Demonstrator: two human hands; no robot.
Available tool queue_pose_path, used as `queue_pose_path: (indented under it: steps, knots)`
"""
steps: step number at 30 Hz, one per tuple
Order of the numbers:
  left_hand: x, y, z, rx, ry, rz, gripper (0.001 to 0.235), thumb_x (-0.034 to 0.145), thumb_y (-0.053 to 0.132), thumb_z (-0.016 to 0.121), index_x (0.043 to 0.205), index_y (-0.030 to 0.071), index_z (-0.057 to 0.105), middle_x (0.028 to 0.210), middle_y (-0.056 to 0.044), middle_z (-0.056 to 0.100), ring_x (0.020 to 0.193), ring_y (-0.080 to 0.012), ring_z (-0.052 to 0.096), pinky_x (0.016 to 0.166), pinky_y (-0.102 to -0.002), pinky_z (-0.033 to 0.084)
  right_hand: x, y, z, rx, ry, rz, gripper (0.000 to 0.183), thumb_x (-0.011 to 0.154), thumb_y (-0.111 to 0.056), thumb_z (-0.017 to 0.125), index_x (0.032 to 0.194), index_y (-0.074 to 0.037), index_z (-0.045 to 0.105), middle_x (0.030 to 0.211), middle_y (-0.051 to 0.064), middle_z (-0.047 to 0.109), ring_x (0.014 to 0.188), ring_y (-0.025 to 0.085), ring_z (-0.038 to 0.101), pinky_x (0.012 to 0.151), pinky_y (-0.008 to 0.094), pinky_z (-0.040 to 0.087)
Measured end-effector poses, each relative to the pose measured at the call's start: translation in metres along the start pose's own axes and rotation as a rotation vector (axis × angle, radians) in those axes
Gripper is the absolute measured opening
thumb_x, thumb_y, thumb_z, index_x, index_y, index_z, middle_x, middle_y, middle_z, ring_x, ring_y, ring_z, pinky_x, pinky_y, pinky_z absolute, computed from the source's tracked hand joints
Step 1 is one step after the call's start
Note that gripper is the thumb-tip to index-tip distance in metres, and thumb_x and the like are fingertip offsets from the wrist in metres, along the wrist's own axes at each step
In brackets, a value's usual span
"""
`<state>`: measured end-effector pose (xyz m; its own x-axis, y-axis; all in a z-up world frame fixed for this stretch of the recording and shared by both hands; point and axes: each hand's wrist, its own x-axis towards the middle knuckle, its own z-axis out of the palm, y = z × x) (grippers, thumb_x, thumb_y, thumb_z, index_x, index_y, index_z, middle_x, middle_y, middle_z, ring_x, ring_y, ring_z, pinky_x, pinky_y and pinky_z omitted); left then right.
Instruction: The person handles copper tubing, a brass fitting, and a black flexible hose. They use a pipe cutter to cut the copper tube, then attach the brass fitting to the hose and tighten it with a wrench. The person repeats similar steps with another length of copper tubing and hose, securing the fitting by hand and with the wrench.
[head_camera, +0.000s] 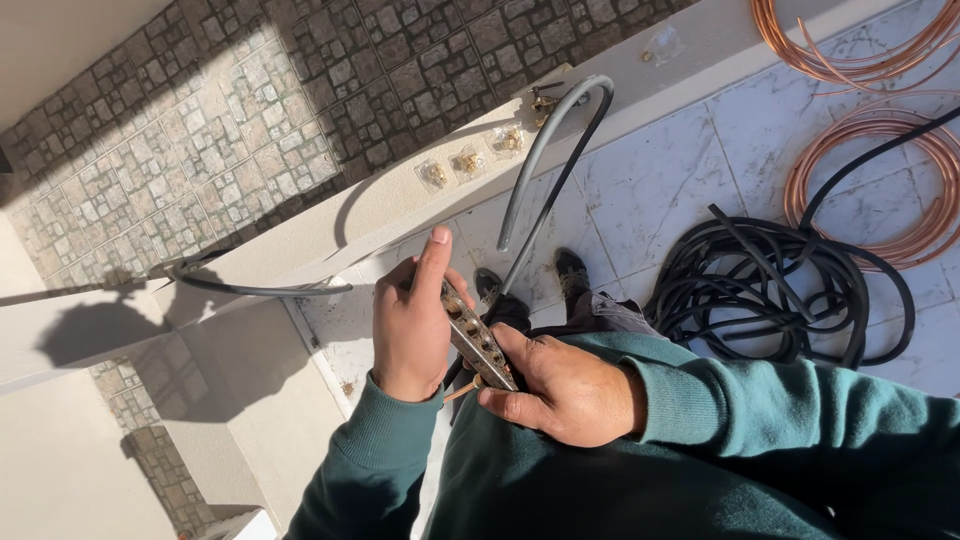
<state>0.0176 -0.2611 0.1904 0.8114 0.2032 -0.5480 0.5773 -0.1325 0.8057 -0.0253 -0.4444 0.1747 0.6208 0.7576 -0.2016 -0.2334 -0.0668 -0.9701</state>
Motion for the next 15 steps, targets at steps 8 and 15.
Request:
queue_pose_path:
  steps: [8,15]
  knots:
    - [0.004,-0.006,0.011,-0.022,0.213,0.084,0.054,0.095,0.052,0.063,0.071,0.004,0.062,0.059,-0.006,0.058,0.056,-0.0168,0.058,0.053,-0.033,0.045,0.000,0.002,-0.011,-0.104,0.126,0.013,0.038,0.087,-0.038,0.075,0.104,-0.003,0.070,0.070,0.016,0.068,0.058,0.029,0.065,0.057,0.038,0.054]
    - [0.004,-0.012,0.007,-0.037,0.248,0.156,0.057,0.094,0.053,0.067,0.068,0.002,0.060,0.059,-0.007,0.056,0.054,-0.0183,0.060,0.052,-0.033,0.048,-0.001,0.001,-0.010,-0.062,0.229,-0.012,0.038,0.081,-0.039,0.080,0.090,-0.002,0.076,0.075,0.015,0.071,0.059,0.029,0.064,0.056,0.038,0.053]
